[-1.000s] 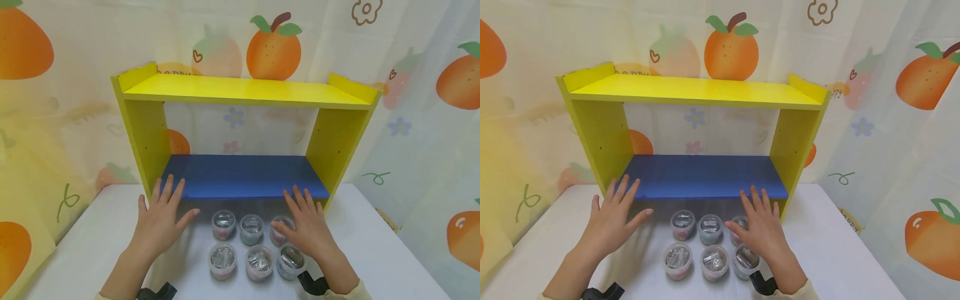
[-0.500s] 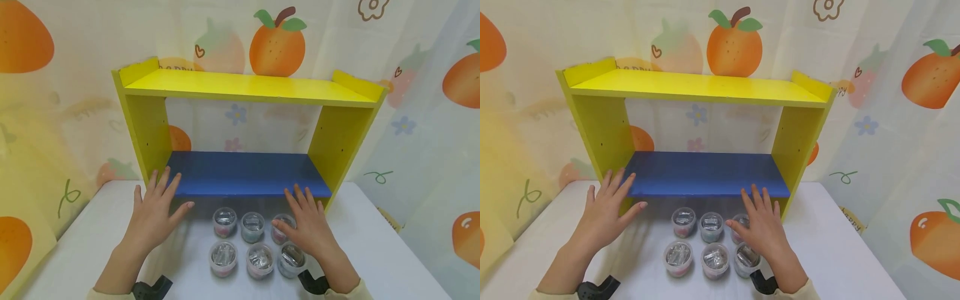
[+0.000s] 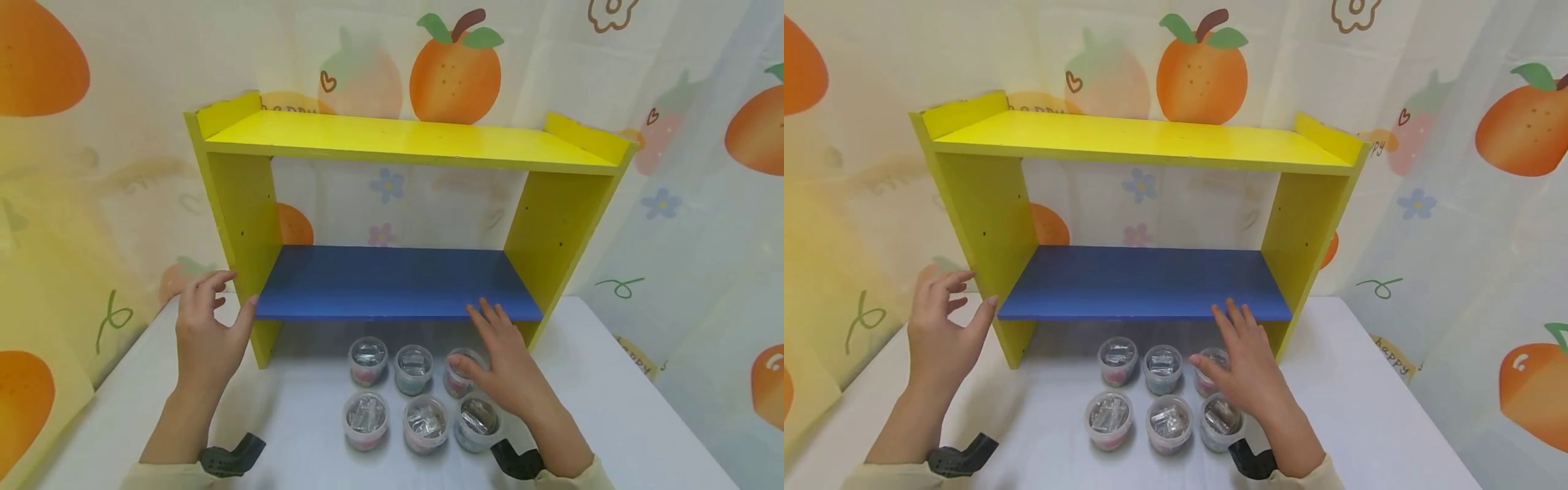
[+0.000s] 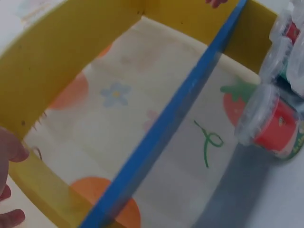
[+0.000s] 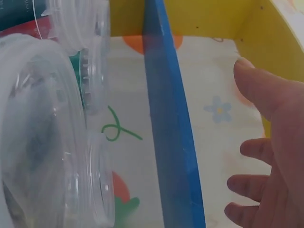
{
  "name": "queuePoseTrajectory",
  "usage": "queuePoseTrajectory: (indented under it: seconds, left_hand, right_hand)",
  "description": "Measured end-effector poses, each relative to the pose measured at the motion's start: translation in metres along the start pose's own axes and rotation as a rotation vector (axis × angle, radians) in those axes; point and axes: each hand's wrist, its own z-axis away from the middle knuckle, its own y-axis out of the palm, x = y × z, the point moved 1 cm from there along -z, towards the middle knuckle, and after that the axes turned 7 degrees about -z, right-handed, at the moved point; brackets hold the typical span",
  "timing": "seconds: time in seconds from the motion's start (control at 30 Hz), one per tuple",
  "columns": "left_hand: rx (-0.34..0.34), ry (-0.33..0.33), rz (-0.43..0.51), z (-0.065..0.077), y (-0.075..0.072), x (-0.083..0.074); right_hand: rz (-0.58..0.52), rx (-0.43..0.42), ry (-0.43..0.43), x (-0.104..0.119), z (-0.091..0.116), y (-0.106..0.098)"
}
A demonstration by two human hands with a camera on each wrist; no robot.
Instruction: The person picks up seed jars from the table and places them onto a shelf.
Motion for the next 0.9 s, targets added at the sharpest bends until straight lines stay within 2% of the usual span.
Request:
queuePoseTrajectory:
  seconds: [0.1, 0.27, 0.4, 0.57, 0.63, 0.73, 0.9]
  left_hand:
    - [0.037, -0.151, 0.039, 0.002, 0.006, 0.011]
    - [0.207, -0.391, 0.085, 0.006, 0.019, 0.029]
    - [0.257, -0.477, 0.093, 0.008, 0.027, 0.038]
    - [0.223, -0.537, 0.168, 0.011, 0.036, 0.049]
    - [0.214, -0.576, 0.205, 0.012, 0.039, 0.052]
    - [0.207, -0.629, 0.23, 0.014, 0.041, 0.055]
    - [0.176, -0.663, 0.279, 0.016, 0.044, 0.055]
  right_hand:
    - [-0.042, -0.007, -0.009, -0.001, 0.001, -0.002]
    - [-0.081, -0.017, -0.023, -0.001, 0.005, -0.005]
    - [-0.111, -0.047, -0.058, 0.0, 0.008, -0.006]
    - [-0.155, -0.109, -0.106, -0.002, 0.015, -0.007]
    - [-0.21, -0.098, -0.107, -0.006, 0.02, -0.008]
    - [-0.345, 0.015, -0.079, -0.016, 0.026, -0.008]
    - [-0.529, 0.324, 0.004, -0.041, 0.032, -0.003]
